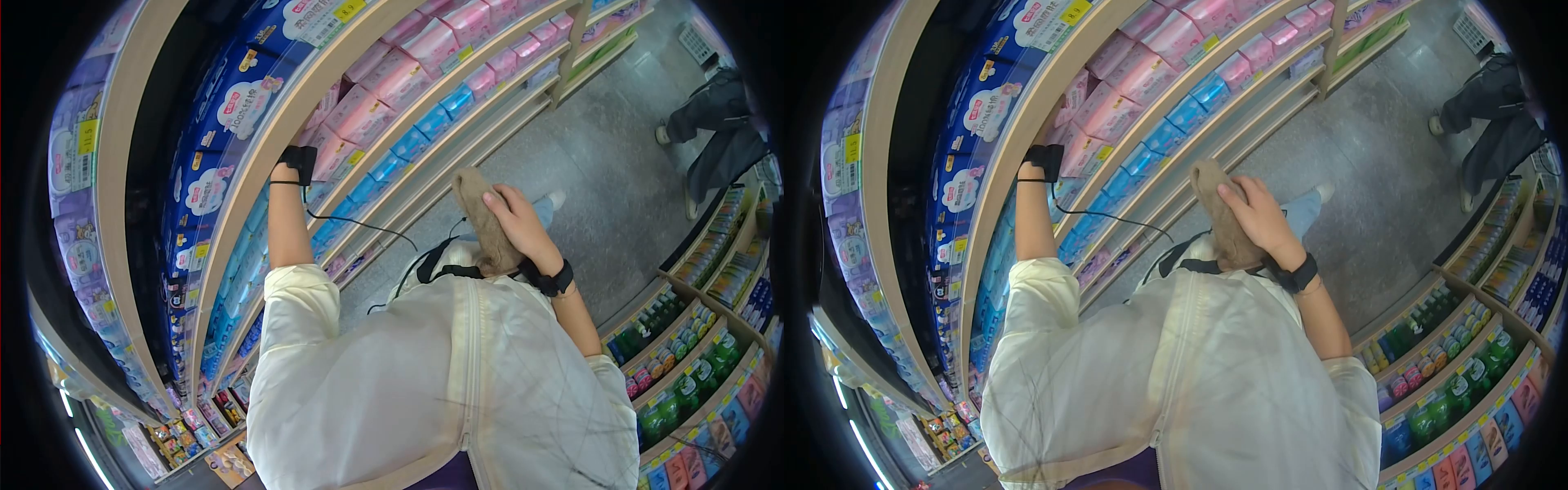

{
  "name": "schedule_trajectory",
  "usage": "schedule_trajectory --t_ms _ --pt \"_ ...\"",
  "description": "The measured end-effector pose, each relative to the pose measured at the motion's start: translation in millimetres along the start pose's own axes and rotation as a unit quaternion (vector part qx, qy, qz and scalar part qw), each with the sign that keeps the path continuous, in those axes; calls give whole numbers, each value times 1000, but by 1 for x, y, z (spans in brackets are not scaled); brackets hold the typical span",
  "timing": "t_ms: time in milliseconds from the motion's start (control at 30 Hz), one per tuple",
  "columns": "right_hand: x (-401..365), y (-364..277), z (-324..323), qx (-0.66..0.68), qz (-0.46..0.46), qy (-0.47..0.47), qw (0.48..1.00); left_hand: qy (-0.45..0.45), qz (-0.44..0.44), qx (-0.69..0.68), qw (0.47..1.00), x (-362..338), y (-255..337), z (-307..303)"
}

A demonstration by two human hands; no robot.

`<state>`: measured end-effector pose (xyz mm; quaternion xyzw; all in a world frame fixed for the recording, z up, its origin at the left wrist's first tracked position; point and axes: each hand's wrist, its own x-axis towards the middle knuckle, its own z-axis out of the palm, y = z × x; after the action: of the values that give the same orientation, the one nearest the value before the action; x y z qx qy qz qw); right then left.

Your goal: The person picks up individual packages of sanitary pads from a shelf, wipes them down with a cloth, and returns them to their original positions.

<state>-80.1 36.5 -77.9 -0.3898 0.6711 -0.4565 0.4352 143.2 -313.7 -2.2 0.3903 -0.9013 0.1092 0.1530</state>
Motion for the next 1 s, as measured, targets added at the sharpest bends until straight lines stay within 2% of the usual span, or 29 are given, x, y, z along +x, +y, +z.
schedule_trajectory --t_ms 200,333,367,433,467,533,633,667,733,833,1000 --pt "5 6 3 -6 -15 1 1000 23 51 145 988 15 -3 22" --pt "5 -2 1 -15 -8 0 1000 54 87 315 944 31 11 36" --pt "5 -3 0 -16 0 -4 1000 55 86 314 944 36 15 36" --pt "7 0 2 -14 0 -2 1000 100 176 143 969 49 43 20" --pt "7 1 2 -12 0 0 1000 99 175 142 969 49 47 19" --pt "6 -1 2 -13 5 -3 1000 -6 159 97 982 50 50 19" --pt "7 1 3 -13 5 3 1000 -10 128 28 991 52 34 33" --pt "7 2 3 -15 0 8 1000 -10 131 28 991 52 28 38" --pt "5 0 1 -8 5 8 1000 -75 101 21 992 54 27 35" --pt "5 1 0 -8 9 13 1000 -121 120 64 983 52 38 25" --pt "4 2 -1 6 12 24 1000 -114 153 103 976 58 33 36"
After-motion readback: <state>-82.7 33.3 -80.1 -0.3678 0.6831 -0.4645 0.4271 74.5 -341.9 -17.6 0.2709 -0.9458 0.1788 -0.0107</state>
